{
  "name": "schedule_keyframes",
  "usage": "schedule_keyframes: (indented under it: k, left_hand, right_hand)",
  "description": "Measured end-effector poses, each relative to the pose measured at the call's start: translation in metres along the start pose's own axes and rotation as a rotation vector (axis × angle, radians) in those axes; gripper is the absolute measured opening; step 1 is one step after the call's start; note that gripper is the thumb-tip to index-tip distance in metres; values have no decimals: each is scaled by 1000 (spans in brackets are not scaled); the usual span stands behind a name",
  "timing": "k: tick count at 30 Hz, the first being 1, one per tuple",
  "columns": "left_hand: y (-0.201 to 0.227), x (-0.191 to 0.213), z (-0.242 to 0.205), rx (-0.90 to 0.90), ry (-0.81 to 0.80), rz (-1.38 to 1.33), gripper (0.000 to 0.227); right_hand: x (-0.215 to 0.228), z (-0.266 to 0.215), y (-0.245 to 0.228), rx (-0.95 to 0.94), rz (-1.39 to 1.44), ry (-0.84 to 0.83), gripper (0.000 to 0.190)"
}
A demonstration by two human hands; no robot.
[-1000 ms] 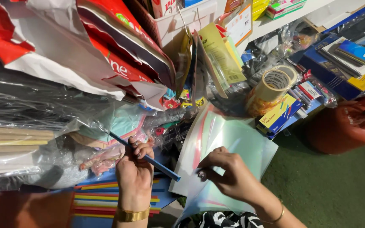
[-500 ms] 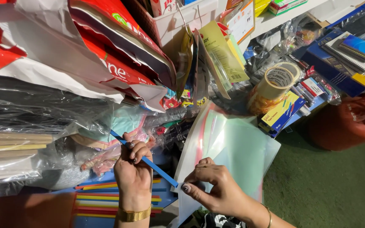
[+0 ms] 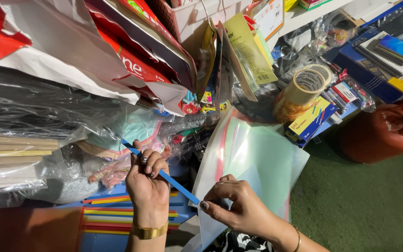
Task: Assembling plastic report covers by sliding colored spines onto them.
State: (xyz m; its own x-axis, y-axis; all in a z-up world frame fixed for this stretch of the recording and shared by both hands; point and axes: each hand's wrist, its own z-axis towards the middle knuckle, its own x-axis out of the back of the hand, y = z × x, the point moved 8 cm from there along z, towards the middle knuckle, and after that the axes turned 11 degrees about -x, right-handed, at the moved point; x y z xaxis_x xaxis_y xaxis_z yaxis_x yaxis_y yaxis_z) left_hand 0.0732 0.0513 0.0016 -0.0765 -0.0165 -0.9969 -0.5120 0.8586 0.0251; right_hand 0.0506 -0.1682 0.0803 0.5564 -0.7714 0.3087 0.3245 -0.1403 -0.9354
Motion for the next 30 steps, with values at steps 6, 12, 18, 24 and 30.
schedule_keyframes:
  k: [6, 12, 18, 24, 30]
  left_hand:
    - [-4, 0, -2, -55, -60, 260, 33]
    - [-5, 0, -3, -136, -30, 554, 36]
    - [-8, 1, -4, -139, -68, 546, 40]
    - [-13, 3, -10, -127, -75, 557, 39]
    - [-24, 36, 6, -76, 48, 509, 33]
  right_hand:
    - [-5, 4, 8, -134, -97, -110, 15]
    - [-9, 1, 26, -261, -67, -145, 18]
    - [-8, -8, 29, -213, -56, -88, 17]
    - [-4, -12, 26, -180, -101, -80, 15]
    - [5, -9, 40, -273, -44, -126, 18]
